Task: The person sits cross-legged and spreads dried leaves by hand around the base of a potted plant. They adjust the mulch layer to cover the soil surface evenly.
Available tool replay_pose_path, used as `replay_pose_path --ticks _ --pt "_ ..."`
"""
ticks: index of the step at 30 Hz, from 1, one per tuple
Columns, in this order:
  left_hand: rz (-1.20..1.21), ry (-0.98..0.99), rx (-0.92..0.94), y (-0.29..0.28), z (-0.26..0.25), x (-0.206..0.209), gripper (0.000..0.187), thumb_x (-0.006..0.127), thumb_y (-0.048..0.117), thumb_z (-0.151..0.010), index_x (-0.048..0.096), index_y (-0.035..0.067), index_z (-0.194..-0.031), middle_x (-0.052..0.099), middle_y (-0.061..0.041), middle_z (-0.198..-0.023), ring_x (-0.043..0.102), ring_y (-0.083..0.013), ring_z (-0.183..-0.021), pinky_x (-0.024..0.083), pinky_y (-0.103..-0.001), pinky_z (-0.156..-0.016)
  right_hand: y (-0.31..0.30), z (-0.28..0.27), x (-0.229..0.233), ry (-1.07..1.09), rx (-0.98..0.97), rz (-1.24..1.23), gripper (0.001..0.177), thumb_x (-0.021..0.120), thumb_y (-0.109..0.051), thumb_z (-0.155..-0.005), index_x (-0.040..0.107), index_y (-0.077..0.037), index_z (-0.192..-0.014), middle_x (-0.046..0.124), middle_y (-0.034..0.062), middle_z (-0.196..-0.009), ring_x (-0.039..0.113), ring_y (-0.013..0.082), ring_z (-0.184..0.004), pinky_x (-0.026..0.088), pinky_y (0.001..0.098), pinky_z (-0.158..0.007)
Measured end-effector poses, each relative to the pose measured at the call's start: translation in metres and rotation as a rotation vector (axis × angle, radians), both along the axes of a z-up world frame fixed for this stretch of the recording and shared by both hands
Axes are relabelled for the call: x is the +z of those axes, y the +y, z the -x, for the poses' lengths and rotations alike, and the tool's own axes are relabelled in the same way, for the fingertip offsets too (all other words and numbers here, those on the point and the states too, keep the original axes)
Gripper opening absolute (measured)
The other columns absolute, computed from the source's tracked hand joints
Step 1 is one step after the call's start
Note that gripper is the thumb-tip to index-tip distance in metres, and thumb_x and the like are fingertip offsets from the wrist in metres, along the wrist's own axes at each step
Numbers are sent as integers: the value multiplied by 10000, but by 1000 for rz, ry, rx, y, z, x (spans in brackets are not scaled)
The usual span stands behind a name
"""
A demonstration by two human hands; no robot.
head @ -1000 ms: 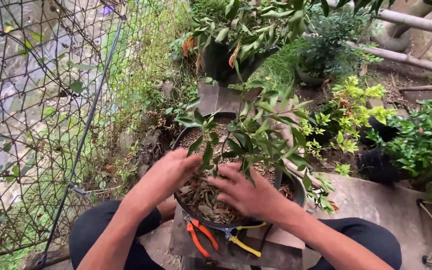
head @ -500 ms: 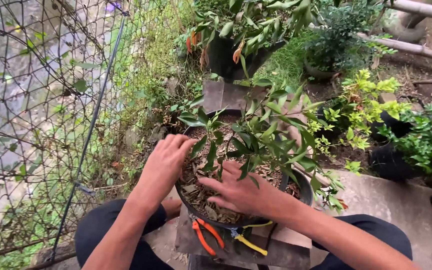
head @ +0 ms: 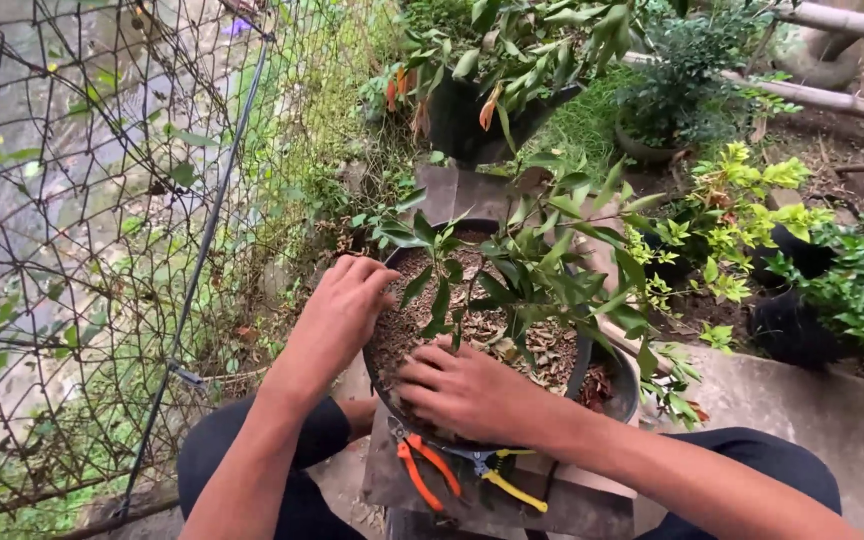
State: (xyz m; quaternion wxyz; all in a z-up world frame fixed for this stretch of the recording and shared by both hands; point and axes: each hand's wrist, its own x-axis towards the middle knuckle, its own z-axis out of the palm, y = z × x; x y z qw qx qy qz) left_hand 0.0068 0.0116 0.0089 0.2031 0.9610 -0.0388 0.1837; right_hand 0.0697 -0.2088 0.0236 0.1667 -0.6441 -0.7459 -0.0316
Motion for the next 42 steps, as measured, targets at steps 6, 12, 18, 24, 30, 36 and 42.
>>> replay_pose_path --ticks 6,12,18,24,30,36,42 --pt "-11 137 -126 -16 1 -5 247 729 80 -785 726 47 -1029 650 -94 -1216 542 -262 -1058 446 -410 -995 -39 -25 8 -53 -56 4 258 647 -305 -915 625 -164 -1130 614 33 -1291 561 270 -1207 439 415 -986" --pt "-374 76 10 -33 -5 -15 209 660 148 -765 764 130 -945 443 -181 -1473 357 -399 -1369 341 -515 -1052 -78 -44 0 -30 -162 93 460 580 -442 -986 587 -189 -1370 419 69 -1590 443 293 -1371 340 435 -1101" --pt "-345 290 253 7 -10 -57 569 541 369 -1029 575 -96 -1355 697 -173 -1075 626 -264 -912 521 -354 -848 -83 -57 -49 -330 -154 182 712 668 -199 -760 482 -298 -1440 375 58 -1633 536 248 -1269 373 383 -1022" --pt "-353 327 315 9 -10 -62 329 475 424 -1059 696 246 -1223 691 16 -1105 657 -206 -1006 550 -366 -795 -87 -69 -18 -279 -355 247 444 514 -535 -1008 573 -338 -1401 743 28 -919 669 183 -844 519 272 -731" --pt "-384 427 378 -17 -22 -25 407 483 356 -1070 622 152 -1393 608 -128 -1289 583 -247 -1176 541 -346 -851 -103 -66 -16 115 -592 482 931 455 -937 -679 533 -246 -1299 746 120 -925 694 282 -888 523 440 -812" --pt "-695 519 99 -77 -10 12 211 602 217 -997 759 156 -1124 692 -119 -1229 602 -260 -1135 485 -426 -997 -107 -58 -95 -41 -462 658 513 550 -524 -995 481 -122 -1307 555 213 -1297 741 355 -916 602 422 -782" --pt "208 326 -157 -106 0 -5 465 613 167 -989 512 -121 -1339 664 -173 -740 602 -264 -461 488 -395 -392 -114 -65 -50 418 -622 285 669 744 -560 -827 594 -127 -1314 737 75 -1071 715 271 -730 553 390 -609"
